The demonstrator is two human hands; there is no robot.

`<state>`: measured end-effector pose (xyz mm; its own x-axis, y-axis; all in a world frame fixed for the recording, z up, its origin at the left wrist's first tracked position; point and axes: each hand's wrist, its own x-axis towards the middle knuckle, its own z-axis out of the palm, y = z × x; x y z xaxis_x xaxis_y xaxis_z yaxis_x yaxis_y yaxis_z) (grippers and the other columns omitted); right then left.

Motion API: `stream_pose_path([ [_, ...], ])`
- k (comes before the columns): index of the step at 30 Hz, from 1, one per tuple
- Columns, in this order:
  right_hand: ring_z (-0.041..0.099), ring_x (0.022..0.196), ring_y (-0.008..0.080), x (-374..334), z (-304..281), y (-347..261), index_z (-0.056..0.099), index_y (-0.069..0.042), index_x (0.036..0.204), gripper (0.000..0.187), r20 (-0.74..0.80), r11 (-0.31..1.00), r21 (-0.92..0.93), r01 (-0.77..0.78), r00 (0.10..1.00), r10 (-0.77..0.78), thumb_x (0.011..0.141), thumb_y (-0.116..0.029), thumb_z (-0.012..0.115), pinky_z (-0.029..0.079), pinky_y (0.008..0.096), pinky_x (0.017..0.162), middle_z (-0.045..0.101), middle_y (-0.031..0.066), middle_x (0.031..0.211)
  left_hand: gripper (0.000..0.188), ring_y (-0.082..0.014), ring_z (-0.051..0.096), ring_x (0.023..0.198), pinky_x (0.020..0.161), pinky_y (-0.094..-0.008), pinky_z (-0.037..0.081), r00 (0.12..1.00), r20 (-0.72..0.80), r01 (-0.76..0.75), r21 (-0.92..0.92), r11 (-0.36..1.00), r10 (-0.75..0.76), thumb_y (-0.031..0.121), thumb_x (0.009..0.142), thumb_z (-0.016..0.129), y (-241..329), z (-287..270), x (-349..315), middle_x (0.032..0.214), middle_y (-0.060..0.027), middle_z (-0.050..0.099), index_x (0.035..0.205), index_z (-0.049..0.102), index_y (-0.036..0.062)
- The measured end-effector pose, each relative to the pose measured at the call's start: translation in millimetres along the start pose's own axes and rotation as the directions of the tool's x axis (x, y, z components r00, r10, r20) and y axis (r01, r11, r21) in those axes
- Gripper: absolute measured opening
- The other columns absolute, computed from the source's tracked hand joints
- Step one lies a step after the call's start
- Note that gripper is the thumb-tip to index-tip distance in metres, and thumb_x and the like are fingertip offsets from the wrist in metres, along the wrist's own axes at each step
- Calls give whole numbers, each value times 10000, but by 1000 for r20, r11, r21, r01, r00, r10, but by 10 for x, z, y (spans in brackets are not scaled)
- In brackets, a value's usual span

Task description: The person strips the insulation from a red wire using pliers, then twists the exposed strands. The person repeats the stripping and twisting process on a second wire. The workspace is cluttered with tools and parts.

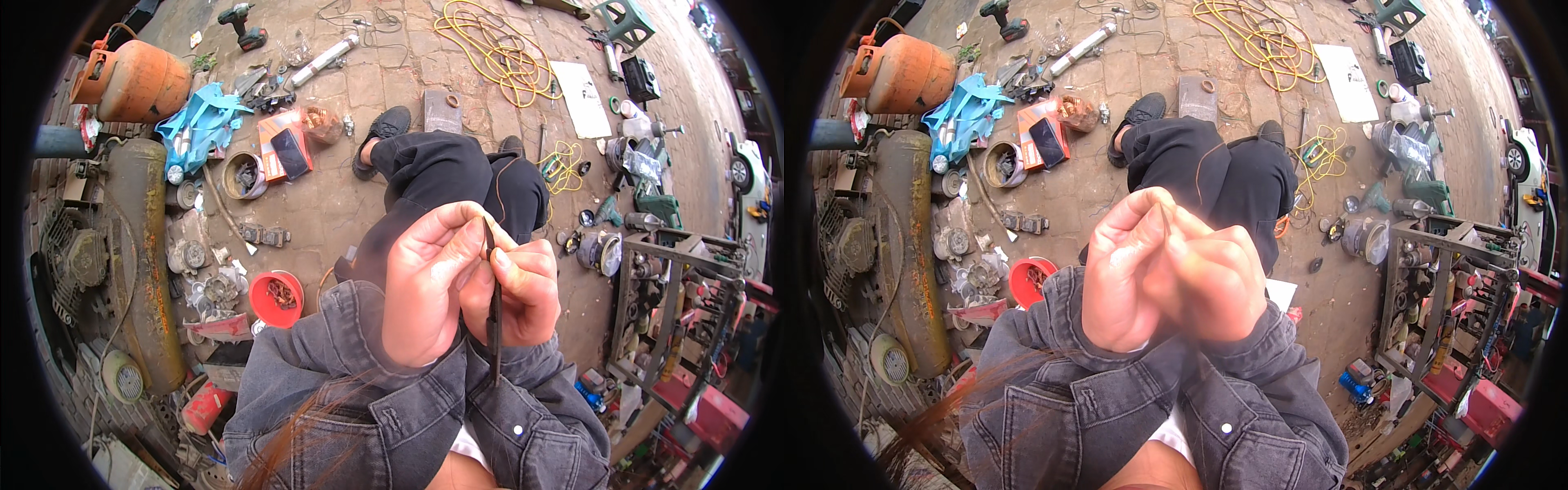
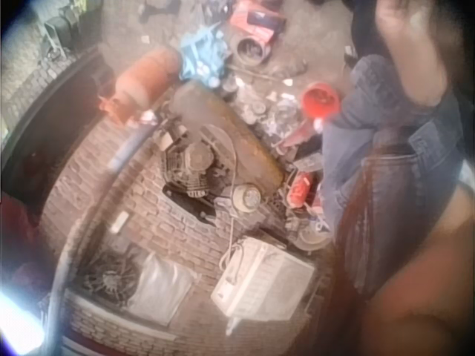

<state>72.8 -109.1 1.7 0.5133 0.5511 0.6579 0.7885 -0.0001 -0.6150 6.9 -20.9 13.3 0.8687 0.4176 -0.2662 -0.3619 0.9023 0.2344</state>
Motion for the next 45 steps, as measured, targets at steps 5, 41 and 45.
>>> stream_pose_path([
  [5,526,634,193,2,27,1,545,-33,1028,293,4,1000,-5,15,1000,-15,807,109,673,431,321,608,586,82,797,132,-142,636,865,816,-258,515,1000,-20,24,-12,1000,-24,78,1028,517,13,7,13,948,-107,662,1065,583,-31],
  [41,574,808,190,90,-59,-35,600,-32,877,168,-123,933,180,-312,934,336,787,76,692,559,424,893,621,84,795,276,-168,630,773,712,-271,542,748,534,-599,799,56,393,-84,830,725,46,-146,114,1007,-94,561,1085,708,19],
  [45,572,814,191,99,-101,-25,601,-34,896,174,-74,946,170,-276,954,292,789,66,696,555,435,903,630,80,814,239,-176,628,780,696,-276,539,738,546,-594,805,-4,397,-78,830,728,68,-129,105,1005,-96,563,1048,712,18],
])
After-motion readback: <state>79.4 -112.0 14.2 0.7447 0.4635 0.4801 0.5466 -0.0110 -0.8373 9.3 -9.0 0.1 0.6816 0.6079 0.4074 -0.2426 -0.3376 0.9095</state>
